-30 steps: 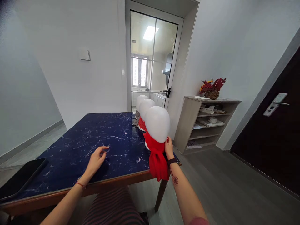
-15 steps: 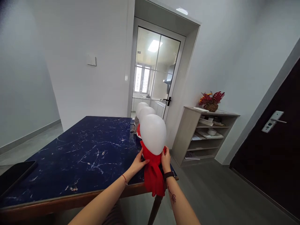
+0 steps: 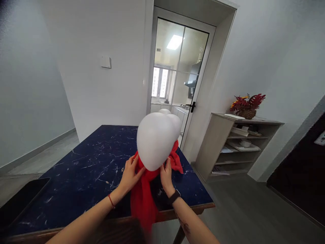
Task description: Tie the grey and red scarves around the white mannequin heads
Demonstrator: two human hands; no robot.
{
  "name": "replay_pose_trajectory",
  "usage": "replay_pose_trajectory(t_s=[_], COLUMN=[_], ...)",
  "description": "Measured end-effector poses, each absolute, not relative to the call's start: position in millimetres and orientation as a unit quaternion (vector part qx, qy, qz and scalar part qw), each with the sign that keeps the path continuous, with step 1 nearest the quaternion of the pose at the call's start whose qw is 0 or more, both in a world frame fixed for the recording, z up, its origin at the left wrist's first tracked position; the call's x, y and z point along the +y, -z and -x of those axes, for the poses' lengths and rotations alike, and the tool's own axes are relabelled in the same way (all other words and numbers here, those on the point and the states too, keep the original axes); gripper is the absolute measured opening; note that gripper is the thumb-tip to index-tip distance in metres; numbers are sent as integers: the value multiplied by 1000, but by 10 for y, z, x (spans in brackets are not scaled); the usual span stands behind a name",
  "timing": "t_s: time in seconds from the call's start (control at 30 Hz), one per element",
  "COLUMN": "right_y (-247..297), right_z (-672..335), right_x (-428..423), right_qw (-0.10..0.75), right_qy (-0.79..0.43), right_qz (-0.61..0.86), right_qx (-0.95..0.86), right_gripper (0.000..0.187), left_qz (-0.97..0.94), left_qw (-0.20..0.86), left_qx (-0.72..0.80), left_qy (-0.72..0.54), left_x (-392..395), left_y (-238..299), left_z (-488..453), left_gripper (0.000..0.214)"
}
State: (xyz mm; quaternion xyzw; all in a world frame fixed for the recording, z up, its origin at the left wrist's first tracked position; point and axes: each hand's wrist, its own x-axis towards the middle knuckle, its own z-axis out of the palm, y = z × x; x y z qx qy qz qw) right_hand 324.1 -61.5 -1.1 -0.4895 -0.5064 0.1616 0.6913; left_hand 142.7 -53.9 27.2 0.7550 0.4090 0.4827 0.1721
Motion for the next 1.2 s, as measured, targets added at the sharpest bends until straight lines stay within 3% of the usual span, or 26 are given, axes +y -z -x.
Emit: replay_pose_trajectory(t_s=[0.13,0.3,0.43,0.83,1.03,1.2], right_y=[-79,34,146,282,251,205], right_z=[-2673,-2172,-1985,-2086,-2091,-2059], right_x=[-23,648,959,1139,1039,690], right_qw=[662,625,621,587,601,611], right_qy=[-240,-282,-278,-267,-221,-155], right_qz=[468,499,503,540,567,581], right_qx=[-534,-530,-534,-541,-518,-515], right_gripper=[41,36,36,37,39,19], left_qz=[-731,-680,-654,-623,-632,-675], left_qw=[97,96,141,330,206,159], left_qx=[488,568,585,477,536,519], left_qy=[-466,-454,-459,-524,-520,-499], left_x=[-69,445,690,807,725,584], left_y=[-302,-86,104,190,218,133], left_z=[-908,-544,-405,-285,-241,-195], left_gripper=[57,61,66,56,45,20])
